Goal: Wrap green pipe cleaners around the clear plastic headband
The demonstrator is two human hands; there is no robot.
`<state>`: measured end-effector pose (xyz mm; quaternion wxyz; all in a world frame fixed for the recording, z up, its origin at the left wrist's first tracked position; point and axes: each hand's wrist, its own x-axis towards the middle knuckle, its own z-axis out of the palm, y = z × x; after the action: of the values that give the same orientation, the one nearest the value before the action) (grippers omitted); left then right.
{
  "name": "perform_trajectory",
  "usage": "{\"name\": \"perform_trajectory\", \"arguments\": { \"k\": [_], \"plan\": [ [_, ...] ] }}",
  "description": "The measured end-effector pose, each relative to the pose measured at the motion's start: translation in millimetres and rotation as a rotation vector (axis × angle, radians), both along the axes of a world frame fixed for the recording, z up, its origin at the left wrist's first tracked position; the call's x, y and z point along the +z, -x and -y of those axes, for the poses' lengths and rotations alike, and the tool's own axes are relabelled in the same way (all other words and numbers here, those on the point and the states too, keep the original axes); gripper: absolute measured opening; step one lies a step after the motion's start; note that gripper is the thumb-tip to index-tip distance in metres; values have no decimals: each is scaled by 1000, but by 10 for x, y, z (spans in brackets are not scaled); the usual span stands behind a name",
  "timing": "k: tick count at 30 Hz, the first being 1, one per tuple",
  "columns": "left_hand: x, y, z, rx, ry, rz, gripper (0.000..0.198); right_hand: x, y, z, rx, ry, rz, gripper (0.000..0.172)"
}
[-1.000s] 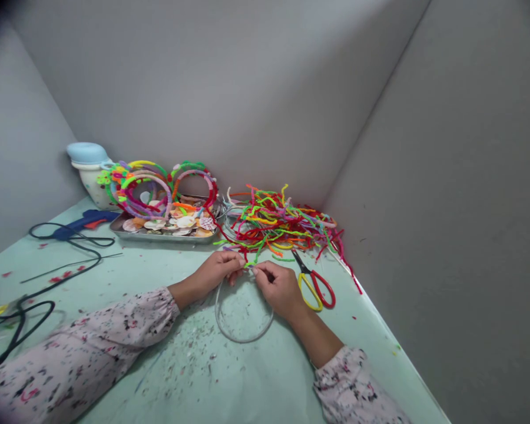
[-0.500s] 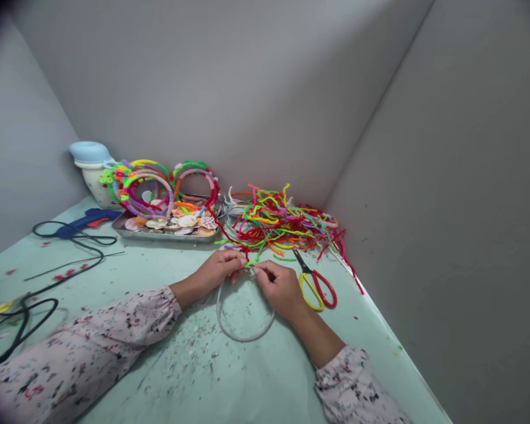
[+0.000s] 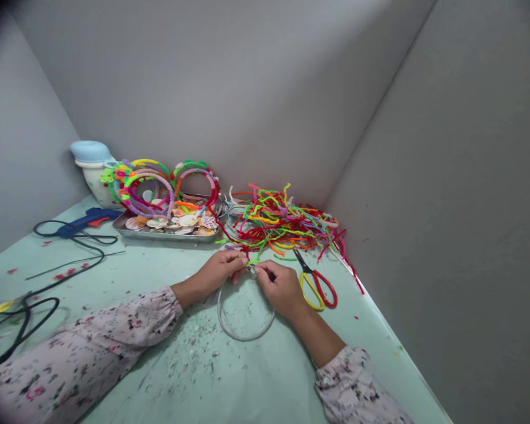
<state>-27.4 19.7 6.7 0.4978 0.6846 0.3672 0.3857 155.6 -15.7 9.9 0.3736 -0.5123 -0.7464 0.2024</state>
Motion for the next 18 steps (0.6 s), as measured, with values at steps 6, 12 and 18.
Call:
{"name": "perform_trajectory", "arguments": {
  "k": [6,12,18],
  "plan": [
    [1,1,10,9,-8,-23,32,-5,5,-4,-19,-23,42,22],
    [-4,-4,0,6,14,-3,31,2,23,-2,12,-56,42,22],
    [-8,-8,-1,16,19,-13,30,-7,31,0,2,-146,26,22]
  ]
}}
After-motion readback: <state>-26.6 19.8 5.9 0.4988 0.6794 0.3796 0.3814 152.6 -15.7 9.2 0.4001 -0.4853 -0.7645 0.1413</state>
